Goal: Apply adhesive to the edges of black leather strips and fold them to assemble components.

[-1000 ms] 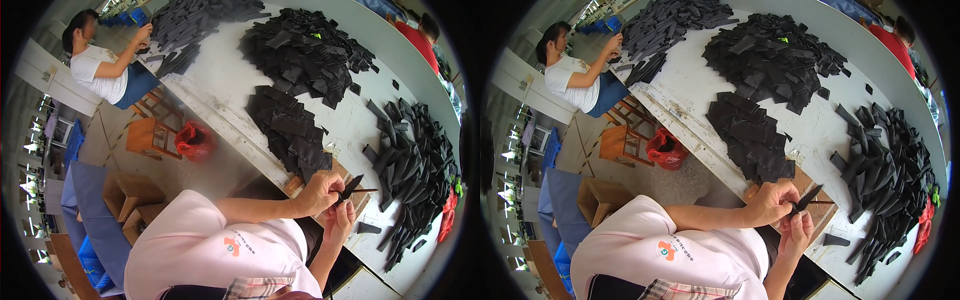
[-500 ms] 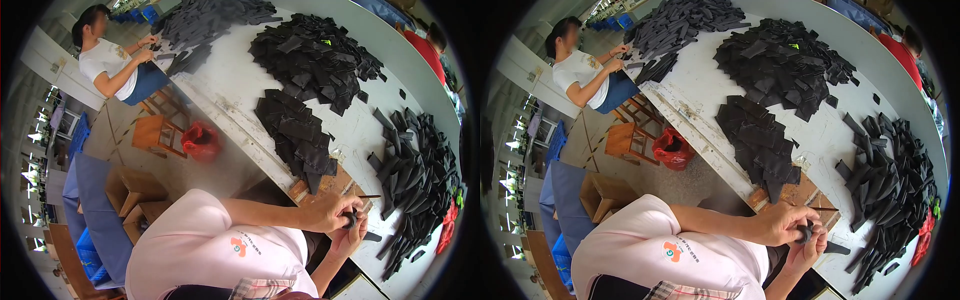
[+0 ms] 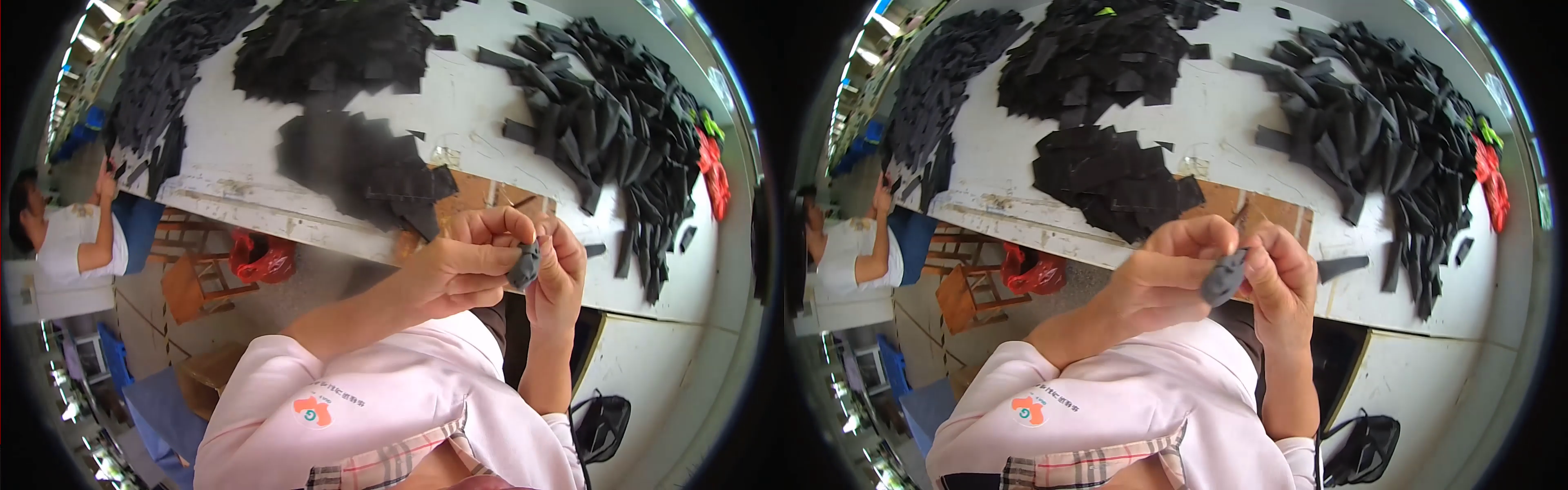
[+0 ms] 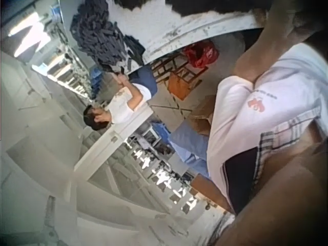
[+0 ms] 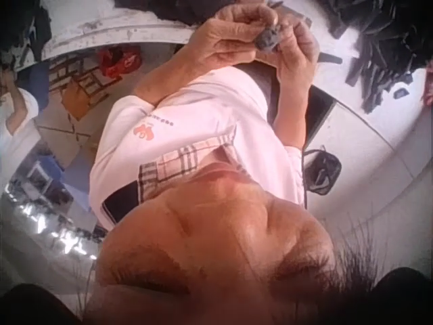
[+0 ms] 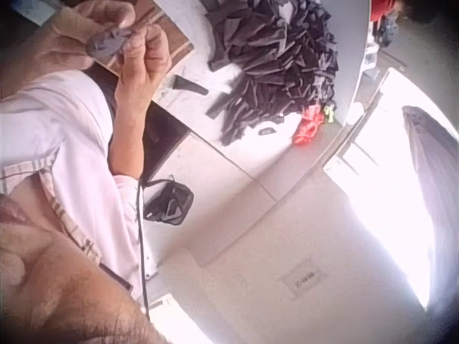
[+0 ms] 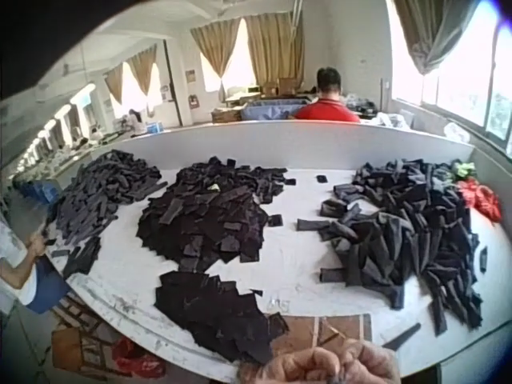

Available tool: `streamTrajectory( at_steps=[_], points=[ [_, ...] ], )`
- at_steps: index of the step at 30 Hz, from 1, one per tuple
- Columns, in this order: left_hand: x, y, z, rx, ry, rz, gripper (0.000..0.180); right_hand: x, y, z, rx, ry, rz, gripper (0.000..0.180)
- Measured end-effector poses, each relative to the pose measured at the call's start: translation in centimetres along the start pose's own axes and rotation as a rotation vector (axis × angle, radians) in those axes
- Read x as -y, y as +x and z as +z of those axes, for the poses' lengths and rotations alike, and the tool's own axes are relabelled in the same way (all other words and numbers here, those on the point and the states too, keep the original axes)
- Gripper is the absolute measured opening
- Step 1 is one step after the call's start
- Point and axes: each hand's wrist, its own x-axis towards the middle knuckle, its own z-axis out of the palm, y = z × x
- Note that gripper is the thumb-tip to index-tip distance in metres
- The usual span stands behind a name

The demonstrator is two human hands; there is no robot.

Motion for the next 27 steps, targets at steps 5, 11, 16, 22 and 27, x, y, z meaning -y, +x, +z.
streamTrajectory(
  at_steps=[5, 11, 16, 22, 27],
  points=[
    [-3.3, 1.9, 3.3, 0.174, -0.220, -0.145, 0.027, 3.6, 3.5, -0.7, 0.110, -0.170, 0.000, 0.022],
    [-2.2, 2.7, -3.9, -0.203, -0.145, -0.104, 0.014, -3.5, 3.7, -4.3, 0.130, 0.094, 0.323, 0.026],
    [-3.2, 3.5, -2.6, -0.211, -0.347, -0.062, 0.014, -1.9, 5.9, -3.4, 0.267, -0.014, 0.212, 0.028],
    [-1.5, 2.1, -4.0, -0.262, 0.150, 0.002, 0.019, -4.4, 5.7, -5.5, 0.342, -0.174, 0.237, 0.028],
    [0.0, 2.5, -2.7, -0.455, 0.925, 0.490, 0.028, -5.1, 5.3, -5.6, 0.279, 0.086, 0.279, 0.027]
  ],
)
